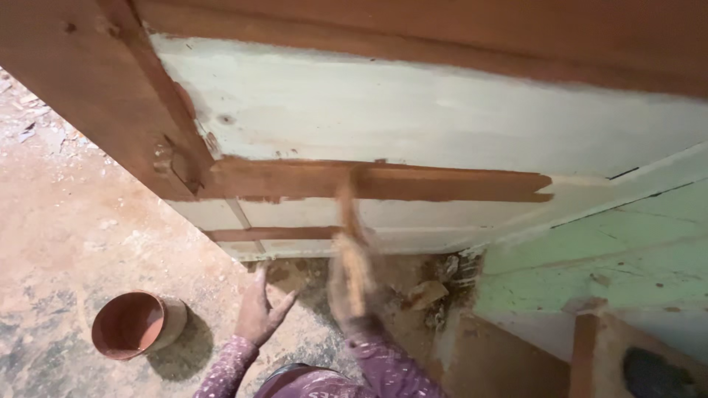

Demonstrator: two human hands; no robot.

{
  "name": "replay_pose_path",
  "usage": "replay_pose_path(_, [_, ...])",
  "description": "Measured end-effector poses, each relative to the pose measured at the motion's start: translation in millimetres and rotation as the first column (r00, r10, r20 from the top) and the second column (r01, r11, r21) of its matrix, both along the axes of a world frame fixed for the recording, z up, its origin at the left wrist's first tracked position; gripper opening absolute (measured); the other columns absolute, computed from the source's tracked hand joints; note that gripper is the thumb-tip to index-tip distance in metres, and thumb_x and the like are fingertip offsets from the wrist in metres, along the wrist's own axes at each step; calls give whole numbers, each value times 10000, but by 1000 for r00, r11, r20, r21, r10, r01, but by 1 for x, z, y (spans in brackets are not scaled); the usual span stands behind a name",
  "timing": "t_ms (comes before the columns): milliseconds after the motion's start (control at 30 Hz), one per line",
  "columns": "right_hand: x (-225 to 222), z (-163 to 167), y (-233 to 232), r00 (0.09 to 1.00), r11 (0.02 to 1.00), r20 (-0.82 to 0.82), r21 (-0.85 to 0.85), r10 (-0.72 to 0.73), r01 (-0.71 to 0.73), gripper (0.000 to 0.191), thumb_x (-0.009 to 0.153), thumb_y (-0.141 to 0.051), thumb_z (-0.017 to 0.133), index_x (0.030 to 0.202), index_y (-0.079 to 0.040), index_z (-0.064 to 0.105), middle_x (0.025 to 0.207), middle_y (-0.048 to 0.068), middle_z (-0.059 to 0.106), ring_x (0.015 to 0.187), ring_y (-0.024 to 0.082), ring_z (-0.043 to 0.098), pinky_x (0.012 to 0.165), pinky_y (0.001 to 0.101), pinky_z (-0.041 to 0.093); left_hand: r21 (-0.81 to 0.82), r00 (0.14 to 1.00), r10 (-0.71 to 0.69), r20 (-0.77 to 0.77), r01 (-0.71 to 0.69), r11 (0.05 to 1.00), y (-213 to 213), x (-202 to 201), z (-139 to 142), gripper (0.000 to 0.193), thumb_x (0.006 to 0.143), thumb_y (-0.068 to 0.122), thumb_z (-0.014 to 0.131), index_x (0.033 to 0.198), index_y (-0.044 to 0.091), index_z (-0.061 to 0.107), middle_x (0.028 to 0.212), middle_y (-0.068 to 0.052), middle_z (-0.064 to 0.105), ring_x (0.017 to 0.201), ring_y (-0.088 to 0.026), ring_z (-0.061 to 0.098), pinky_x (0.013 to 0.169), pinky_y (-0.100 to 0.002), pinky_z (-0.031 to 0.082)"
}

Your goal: The person paints a wooden door panel with reddish-brown paint using a brush, applying strokes along the frame and rails while standing on a staircase. They dip the brush into a paint pot on the floor and continue coating the bare wood sections of the door.

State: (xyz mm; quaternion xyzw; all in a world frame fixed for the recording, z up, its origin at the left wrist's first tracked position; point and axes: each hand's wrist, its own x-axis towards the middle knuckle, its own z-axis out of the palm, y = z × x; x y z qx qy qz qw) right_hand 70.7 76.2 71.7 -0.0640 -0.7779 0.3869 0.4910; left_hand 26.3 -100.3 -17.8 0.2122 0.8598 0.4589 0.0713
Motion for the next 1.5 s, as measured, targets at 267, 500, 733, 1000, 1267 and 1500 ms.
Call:
replay_pose_path(267, [-35, 18, -88, 816, 813, 53, -145, 575, -564, 137, 1002, -104, 670, 1112, -27, 695, 1058, 109, 748, 901, 156, 734, 762, 274, 630, 176, 999, -33, 17, 30, 984, 14, 5, -19, 936, 764, 282, 808, 1527, -13, 355, 1434, -256, 545, 1116, -359, 583, 903, -429, 436])
replay_pose_path(500, [3, 0, -27, 901, 908, 134, -149, 412, -392, 140, 989, -81, 684, 1114, -20, 704, 1080, 116, 746, 913, 172, 733, 784, 280, 617, 125, 982, -92, 163, 72, 990, -2, -9, -15, 914, 745, 264, 819, 1526, 48, 395, 1405, -192, 597, 892, -311, 666, 690, -392, 498])
replay_pose_path(733, [98, -15, 92, 952, 964, 186, -64, -241, 257, 147, 976, -57, 699, 1115, -14, 712, 1103, 123, 744, 924, 188, 732, 806, 287, 603, -175, 899, -71, 431, 160, 971, 16, -34, -14, 957, 753, 208, 836, 1591, 133, 382, 1507, -145, 567, 707, -385, 733, 597, -406, 571])
replay_pose_path(1000, [189, 34, 159, 728, 740, 138, 154, -672, 654, 166, 952, -43, 727, 1113, -5, 717, 1135, 135, 728, 940, 211, 725, 835, 299, 584, 34, 904, -421, 79, 419, 907, 59, -6, -26, 941, 691, 196, 855, 1506, 53, 407, 1413, -195, 602, 1210, -294, 658, 895, -383, 550])
replay_pose_path(1267, [195, 47, 226, 763, 761, 61, 161, -644, 629, 169, 973, -22, 701, 1140, 4, 701, 1188, 149, 725, 1043, 248, 720, 928, 338, 581, 127, 877, -447, -178, 471, 873, 105, 2, -1, 866, 663, 145, 840, 1457, 83, 501, 1437, -197, 588, 1399, -357, 511, 1144, -478, 407])
replay_pose_path(1500, [162, 41, 278, 806, 789, -58, 174, -589, 589, 187, 1020, -13, 658, 1204, 19, 661, 1332, 225, 659, 1142, 293, 712, 944, 356, 606, -19, 931, -349, 110, 353, 935, 119, 34, -40, 888, 690, 206, 828, 1486, 102, 448, 1484, -215, 516, 1400, -371, 481, 1110, -490, 423])
